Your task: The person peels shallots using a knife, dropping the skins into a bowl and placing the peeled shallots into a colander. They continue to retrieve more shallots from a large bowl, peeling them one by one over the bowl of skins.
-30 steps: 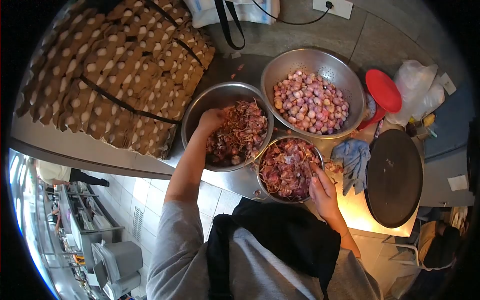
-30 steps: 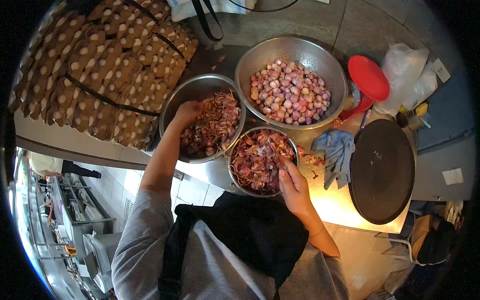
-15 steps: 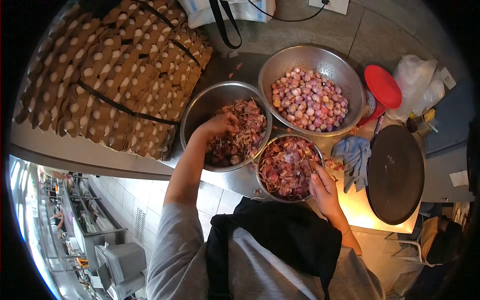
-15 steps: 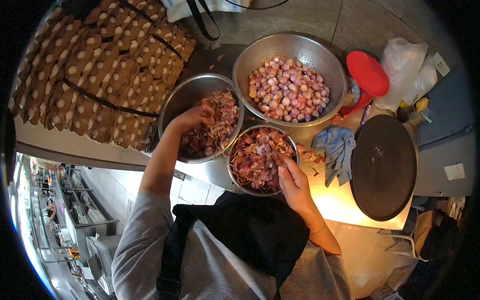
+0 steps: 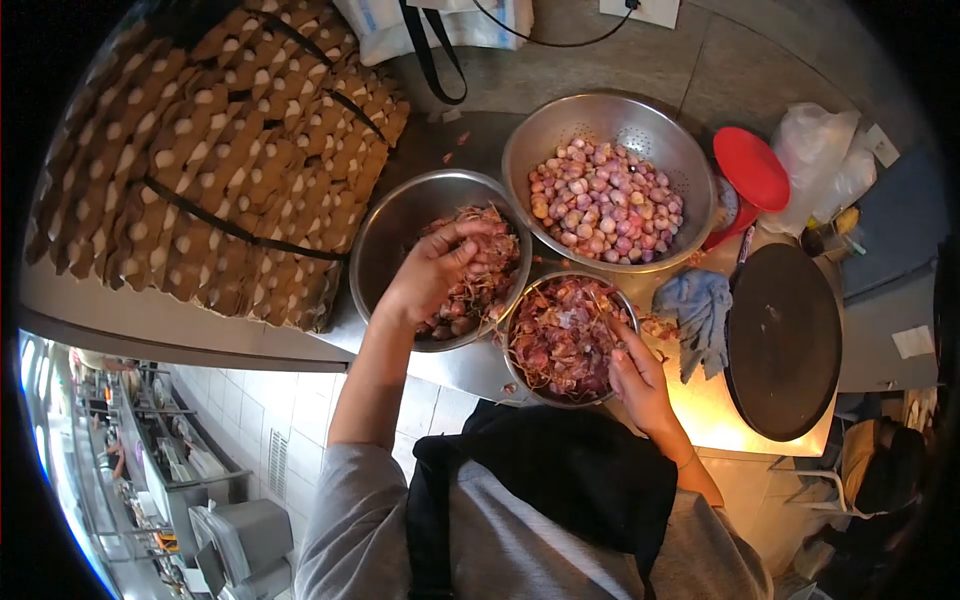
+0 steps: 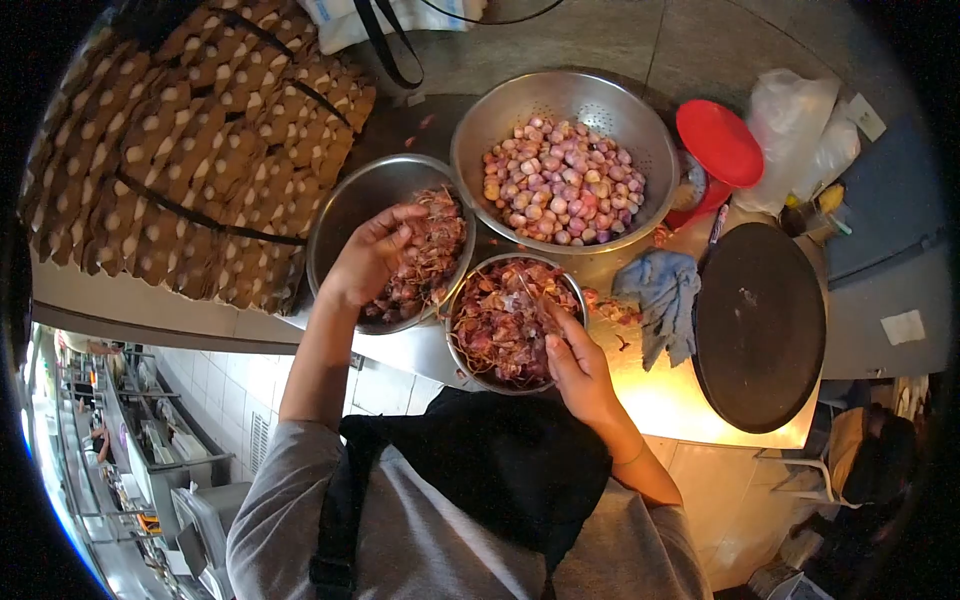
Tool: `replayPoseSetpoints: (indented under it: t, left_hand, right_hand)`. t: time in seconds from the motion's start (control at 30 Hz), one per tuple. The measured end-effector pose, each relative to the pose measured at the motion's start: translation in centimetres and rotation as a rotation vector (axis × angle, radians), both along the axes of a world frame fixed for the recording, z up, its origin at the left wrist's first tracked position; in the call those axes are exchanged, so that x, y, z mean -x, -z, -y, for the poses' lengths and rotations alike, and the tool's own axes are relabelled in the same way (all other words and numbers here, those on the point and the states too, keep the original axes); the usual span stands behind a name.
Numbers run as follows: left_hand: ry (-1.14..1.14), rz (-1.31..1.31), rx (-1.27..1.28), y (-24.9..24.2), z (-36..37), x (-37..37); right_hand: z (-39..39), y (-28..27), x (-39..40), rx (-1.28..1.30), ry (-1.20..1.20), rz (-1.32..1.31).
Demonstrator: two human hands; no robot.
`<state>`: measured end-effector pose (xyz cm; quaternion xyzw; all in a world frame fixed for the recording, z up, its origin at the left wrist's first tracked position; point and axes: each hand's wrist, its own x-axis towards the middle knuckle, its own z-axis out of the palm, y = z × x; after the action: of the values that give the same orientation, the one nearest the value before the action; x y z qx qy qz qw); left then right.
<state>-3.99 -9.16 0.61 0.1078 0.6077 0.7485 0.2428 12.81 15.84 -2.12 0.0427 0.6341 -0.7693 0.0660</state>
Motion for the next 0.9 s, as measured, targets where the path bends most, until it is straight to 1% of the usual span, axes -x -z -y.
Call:
replayPoseSetpoints:
  t: [0.07, 0.1, 0.13, 0.17, 0.23, 0.33, 0.37, 0.5, 0.6, 0.67, 0.77, 0.83, 0.9]
  left_hand:
    - [0.060, 0.121, -0.220, -0.3, -1.7, -1.7]
    - [0.054, 0.159, -0.249, -0.5, -2.7, -2.7]
    - [0.048, 0.198, -0.277, -1.0, -3.7, -3.9]
    - [0.048, 0.260, -0.308, -1.1, -4.5, -4.8]
    - [0.018, 0.373, -0.395, -1.3, -6.1, -6.7]
    - [-0.047, 0.399, -0.412, 0.3, -7.9, -8.4]
    - [-0.056, 0.406, -0.460, 0.7, -8.3, -8.7]
    - [-0.202, 0.465, -0.477, 0.9, -9.1, -9.9]
    - [-0.224, 0.368, -0.469, 1.6, -9.5, -10.1]
    - [-0.244, 0.298, -0.439, 1.3, -10.0, -10.7]
    - [-0.254, 0.239, -0.424, 1.0, -10.2, -11.0]
    - [-0.237, 0.181, -0.382, 1.2, -10.2, -11.3]
    - [-0.203, 0.089, -0.299, 1.6, -10.1, -11.9]
  right_hand:
    - [0.3, 0.2, -0.1, 0.054, -0.018, -0.094]
    - [0.3, 0.2, -0.3, 0.079, -0.025, -0.140]
    - [0.1, -0.5, -0.4, 0.065, -0.070, -0.072]
    - [0.2, -0.3, -0.5, -0.035, -0.065, -0.105]
    - [0.5, -0.5, -0.5, -0.132, -0.057, -0.141]
    - [0.8, -1.3, -0.6, -0.171, -0.055, -0.172]
    - [0.8, -1.3, -0.6, -0.213, -0.053, -0.193]
    - [0.6, -1.0, -0.6, -0.316, -0.048, -0.282]
    - [0.5, -1.2, -0.5, -0.332, -0.051, -0.316]
    - [1.0, -1.4, -0.6, -0.255, 0.001, -0.275]
    - [1.0, -0.4, -0.6, -0.236, 0.021, -0.280]
    - [0.9, -0.1, -0.7, -0.133, 0.011, -0.212]
    - [0.8, -0.3, -0.6, 0.093, -0.003, -0.052]
